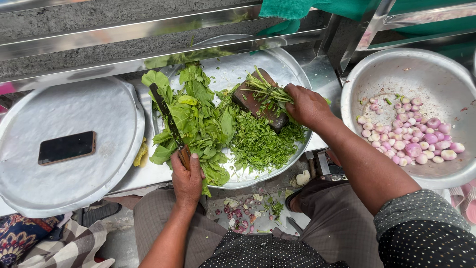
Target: The person chops green leafy vegetables using a knife on a small wooden board placed on a metal tray, moving the chopped pieces into a pile on the same tray.
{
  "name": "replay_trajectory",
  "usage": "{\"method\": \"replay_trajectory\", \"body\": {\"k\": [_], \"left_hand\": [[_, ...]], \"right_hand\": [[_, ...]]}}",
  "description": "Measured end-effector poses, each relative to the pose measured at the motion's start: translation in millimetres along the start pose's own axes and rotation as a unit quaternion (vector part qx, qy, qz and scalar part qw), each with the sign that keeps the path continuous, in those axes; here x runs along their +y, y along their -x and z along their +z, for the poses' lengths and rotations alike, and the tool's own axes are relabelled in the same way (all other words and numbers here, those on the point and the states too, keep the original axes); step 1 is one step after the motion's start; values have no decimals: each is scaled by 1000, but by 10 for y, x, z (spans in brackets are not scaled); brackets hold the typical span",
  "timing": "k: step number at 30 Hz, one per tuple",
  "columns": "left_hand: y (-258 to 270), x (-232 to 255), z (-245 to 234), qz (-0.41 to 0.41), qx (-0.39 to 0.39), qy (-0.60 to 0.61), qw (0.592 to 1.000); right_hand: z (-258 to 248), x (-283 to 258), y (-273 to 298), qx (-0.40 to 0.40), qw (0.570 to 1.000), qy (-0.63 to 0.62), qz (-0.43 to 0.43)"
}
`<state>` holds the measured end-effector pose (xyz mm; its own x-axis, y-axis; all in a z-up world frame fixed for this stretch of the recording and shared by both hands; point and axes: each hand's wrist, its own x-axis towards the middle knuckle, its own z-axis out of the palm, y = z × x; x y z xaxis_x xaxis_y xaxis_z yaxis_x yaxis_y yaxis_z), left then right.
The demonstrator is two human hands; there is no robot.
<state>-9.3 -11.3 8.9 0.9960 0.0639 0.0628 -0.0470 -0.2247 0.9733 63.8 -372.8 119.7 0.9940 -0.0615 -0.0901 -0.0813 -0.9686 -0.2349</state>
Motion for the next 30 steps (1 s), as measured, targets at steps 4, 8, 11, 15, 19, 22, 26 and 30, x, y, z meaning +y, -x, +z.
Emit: {"method": "replay_trajectory", "body": {"k": [4,8,11,15,19,22,26,30], "left_hand": [[161,219,94,17,-54,-20,998],[230,525,336,-3,-115,-75,991],[201,710,530,-63,-190,-63,978],[60,815,812,-22,-241,-146,959],[-205,860,1097,102,-254,-233,933],[-328,938,1261,125,-271,-277,913],[-414,1021,1382,104,-294,-316,896],[-430,1064,1407,108,-310,-337,882]], "right_hand": [[395,60,158,158,971,141,-111],[604,69,339,178,968,126,-123],[647,44,361,235,954,132,-132],[680,61,398,271,958,43,-77],[744,134,400,283,955,-24,-90],[773,160,441,305,944,-2,-125],[803,145,479,324,940,4,-107],[833,129,469,306,948,-35,-80]]}}
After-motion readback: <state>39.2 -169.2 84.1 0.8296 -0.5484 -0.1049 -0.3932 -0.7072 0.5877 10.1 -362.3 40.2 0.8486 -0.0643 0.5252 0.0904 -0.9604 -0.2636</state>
